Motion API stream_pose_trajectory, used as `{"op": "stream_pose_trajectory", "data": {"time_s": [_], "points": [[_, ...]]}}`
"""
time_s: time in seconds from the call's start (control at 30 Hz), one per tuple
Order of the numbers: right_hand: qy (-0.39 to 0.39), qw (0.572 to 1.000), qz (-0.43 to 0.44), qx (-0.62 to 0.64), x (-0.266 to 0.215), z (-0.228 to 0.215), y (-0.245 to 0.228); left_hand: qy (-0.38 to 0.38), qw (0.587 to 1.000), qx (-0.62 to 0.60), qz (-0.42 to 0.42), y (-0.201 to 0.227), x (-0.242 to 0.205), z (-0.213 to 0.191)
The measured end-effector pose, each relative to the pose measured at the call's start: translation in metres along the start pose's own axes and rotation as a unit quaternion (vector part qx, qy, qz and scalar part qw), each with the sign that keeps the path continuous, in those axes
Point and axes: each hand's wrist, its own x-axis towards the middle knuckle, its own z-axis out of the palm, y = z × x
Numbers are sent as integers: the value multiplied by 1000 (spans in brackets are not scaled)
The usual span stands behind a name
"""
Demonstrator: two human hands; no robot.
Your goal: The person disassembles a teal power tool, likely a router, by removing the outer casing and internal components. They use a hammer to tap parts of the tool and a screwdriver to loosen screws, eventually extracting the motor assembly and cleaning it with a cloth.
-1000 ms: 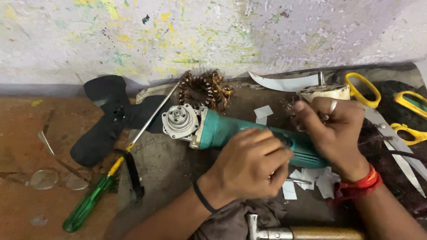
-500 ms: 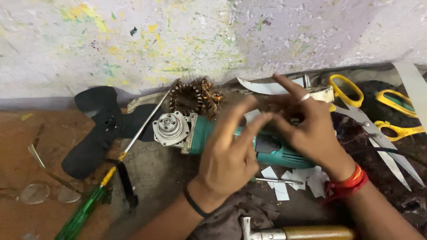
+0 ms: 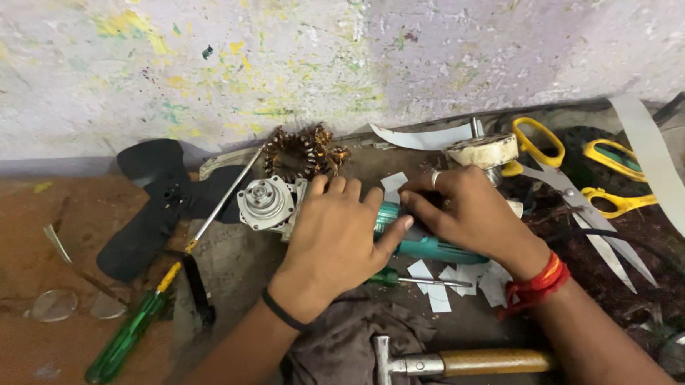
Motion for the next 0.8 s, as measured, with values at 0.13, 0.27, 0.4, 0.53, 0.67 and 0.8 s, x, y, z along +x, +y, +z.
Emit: {"op": "stream_pose_trajectory", "data": {"time_s": [0.13,0.27,0.4,0.53,0.67,0.8], "points": [[45,998,-32,4,0,1,1,-101,993,40,-38,8,1,-1],[70,997,-22,-20,-1,1,2,-132,990,19,-47,15,-1,-4],[80,996,-23,-19,0,2,-1,-100,993,-33,-45,13,-2,-6],[103,987,-116,-36,-3,-5,-9,-72,992,-86,-54,9,2,-9],[56,992,-111,-31,-16,-13,-30,4,994,-98,-48,6,1,-10],[-107,988,-114,0,-22,-14,-46,57,992,-87,-65,5,2,-8]]}}
